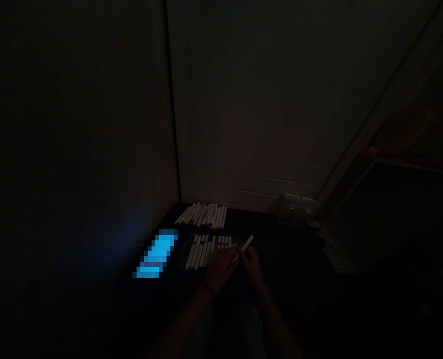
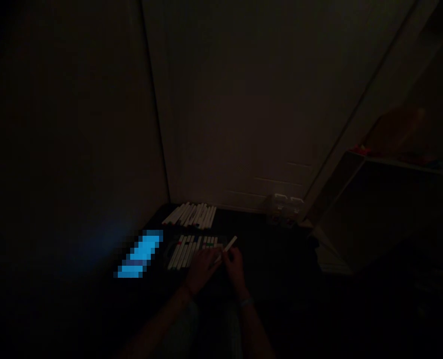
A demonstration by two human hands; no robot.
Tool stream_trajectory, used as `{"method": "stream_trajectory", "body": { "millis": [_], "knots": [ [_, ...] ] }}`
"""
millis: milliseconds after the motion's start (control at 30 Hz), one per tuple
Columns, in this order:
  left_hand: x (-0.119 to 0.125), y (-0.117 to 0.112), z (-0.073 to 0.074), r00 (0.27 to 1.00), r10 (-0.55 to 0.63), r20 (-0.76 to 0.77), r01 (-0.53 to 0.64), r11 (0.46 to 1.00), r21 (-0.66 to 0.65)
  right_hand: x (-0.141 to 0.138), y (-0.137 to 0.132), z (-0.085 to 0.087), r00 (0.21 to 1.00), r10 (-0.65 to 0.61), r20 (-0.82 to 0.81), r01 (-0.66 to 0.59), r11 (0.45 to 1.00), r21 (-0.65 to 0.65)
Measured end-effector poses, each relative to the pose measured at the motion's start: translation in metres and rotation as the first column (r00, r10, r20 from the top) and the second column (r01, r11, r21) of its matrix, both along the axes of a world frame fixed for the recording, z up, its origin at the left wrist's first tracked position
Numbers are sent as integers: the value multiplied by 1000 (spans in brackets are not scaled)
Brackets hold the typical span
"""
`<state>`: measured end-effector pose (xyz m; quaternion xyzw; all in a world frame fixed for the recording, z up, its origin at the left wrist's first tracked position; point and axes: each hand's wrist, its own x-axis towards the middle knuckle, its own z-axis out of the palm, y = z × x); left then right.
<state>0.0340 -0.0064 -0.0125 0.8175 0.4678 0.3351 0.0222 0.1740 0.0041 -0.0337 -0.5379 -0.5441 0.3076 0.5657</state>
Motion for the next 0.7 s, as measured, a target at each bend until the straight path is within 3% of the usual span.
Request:
{"method": "stream_trajectory", "body": {
  "millis": [233, 500, 700],
  "knots": [
    [-5, -2, -1, 998, -42, -46, 42, 999, 0, 7, 0, 6, 988, 43, -146, -50, 998, -40],
    [-19, -4, -1, 993, -110, -39, 109, 994, -21, 13, 4, -1, 966, -127, -227, 107, 989, -99],
    [-27, -9, -16, 997, -2, -71, 6, 998, 57, 9, 9, 1, 971, -40, -236, 23, 997, -72]
  ]
}}
